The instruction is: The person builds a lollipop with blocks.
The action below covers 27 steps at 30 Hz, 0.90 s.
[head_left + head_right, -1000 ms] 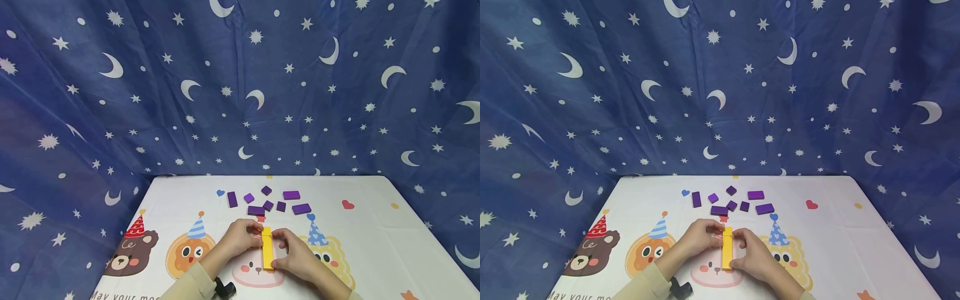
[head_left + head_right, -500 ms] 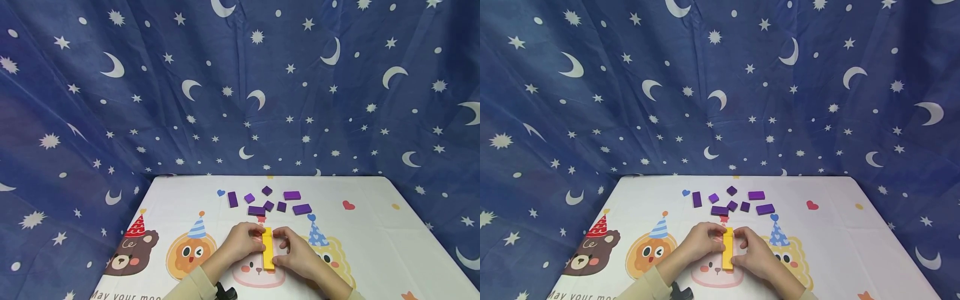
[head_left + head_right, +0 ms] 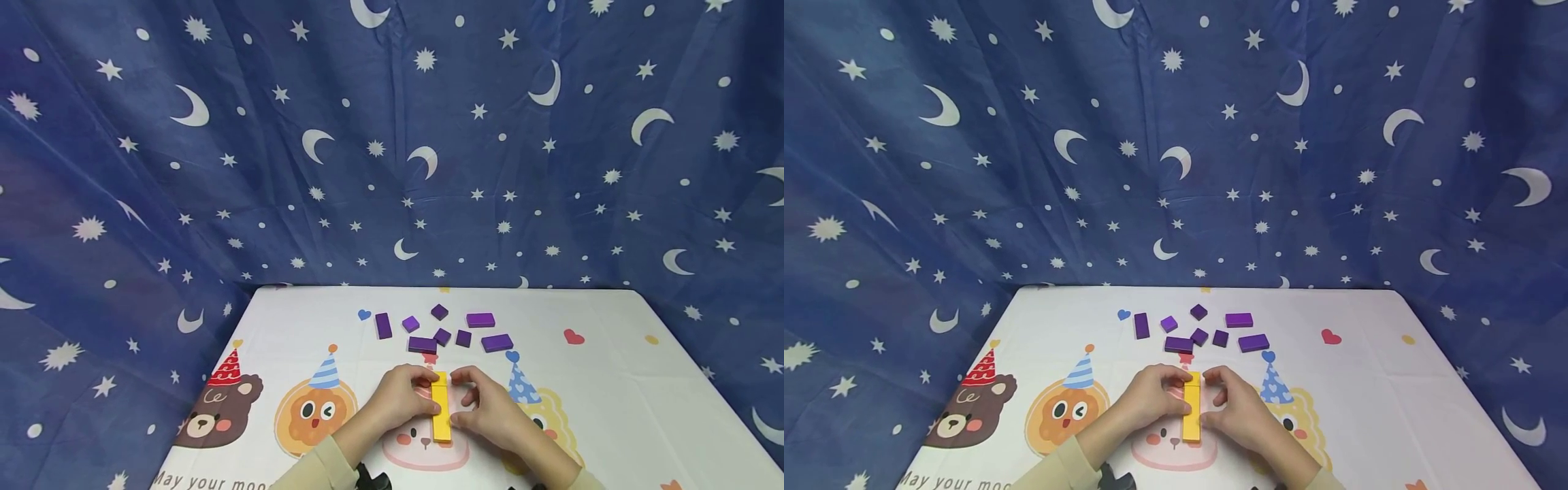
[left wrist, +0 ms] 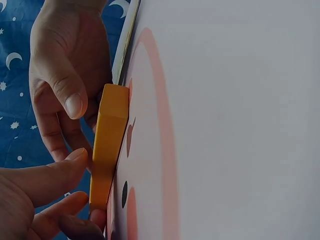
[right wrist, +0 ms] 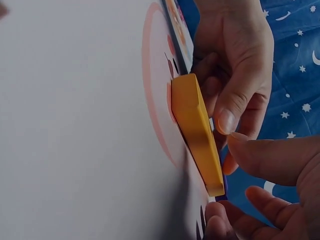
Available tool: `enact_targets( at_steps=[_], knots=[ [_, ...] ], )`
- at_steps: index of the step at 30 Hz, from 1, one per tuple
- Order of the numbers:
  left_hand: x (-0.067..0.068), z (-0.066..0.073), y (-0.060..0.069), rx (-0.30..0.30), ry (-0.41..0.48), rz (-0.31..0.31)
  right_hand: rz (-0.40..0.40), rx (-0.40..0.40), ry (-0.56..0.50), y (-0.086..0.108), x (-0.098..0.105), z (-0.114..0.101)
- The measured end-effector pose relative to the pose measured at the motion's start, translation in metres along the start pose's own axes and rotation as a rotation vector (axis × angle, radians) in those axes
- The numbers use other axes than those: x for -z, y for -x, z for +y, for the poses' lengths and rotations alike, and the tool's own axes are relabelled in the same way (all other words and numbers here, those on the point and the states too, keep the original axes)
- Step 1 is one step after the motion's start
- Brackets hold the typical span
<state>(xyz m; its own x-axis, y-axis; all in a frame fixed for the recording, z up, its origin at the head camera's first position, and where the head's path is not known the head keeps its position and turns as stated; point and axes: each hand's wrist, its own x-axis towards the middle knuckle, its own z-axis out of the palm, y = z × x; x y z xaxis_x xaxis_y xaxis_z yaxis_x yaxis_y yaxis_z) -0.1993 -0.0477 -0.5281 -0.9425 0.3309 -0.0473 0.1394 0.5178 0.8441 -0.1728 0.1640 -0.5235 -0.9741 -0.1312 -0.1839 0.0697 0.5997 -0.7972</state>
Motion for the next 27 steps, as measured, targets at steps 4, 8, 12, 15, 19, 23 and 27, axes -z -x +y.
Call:
enact_targets(
  at_steps=[4, 8, 12, 15, 19, 23, 27],
  knots=[
    [0.0, -0.002, 0.0, 0.008, -0.006, 0.004, 0.01, -0.001, -0.018, -0.002, 0.002, 0.0],
    [0.0, -0.002, 0.001, 0.034, -0.018, 0.009, 0.025, 0.022, -0.032, -0.004, 0.004, 0.001],
    [0.0, -0.002, 0.0, 0.047, -0.043, 0.014, 0.062, 0.044, -0.036, -0.008, 0.006, 0.003],
    [-0.001, -0.003, 0.0, 0.048, -0.051, 0.015, 0.088, 0.045, -0.035, -0.011, 0.006, 0.004],
    [-0.002, -0.002, -0.001, 0.055, -0.054, 0.024, 0.11, 0.043, -0.015, -0.016, 0.008, 0.005],
    [-0.003, -0.002, -0.003, 0.048, -0.053, 0.032, 0.124, 0.045, -0.006, -0.02, 0.012, 0.004],
    [-0.003, -0.003, -0.003, 0.048, -0.059, 0.037, 0.129, 0.065, -0.025, -0.022, 0.019, 0.005]
  ],
)
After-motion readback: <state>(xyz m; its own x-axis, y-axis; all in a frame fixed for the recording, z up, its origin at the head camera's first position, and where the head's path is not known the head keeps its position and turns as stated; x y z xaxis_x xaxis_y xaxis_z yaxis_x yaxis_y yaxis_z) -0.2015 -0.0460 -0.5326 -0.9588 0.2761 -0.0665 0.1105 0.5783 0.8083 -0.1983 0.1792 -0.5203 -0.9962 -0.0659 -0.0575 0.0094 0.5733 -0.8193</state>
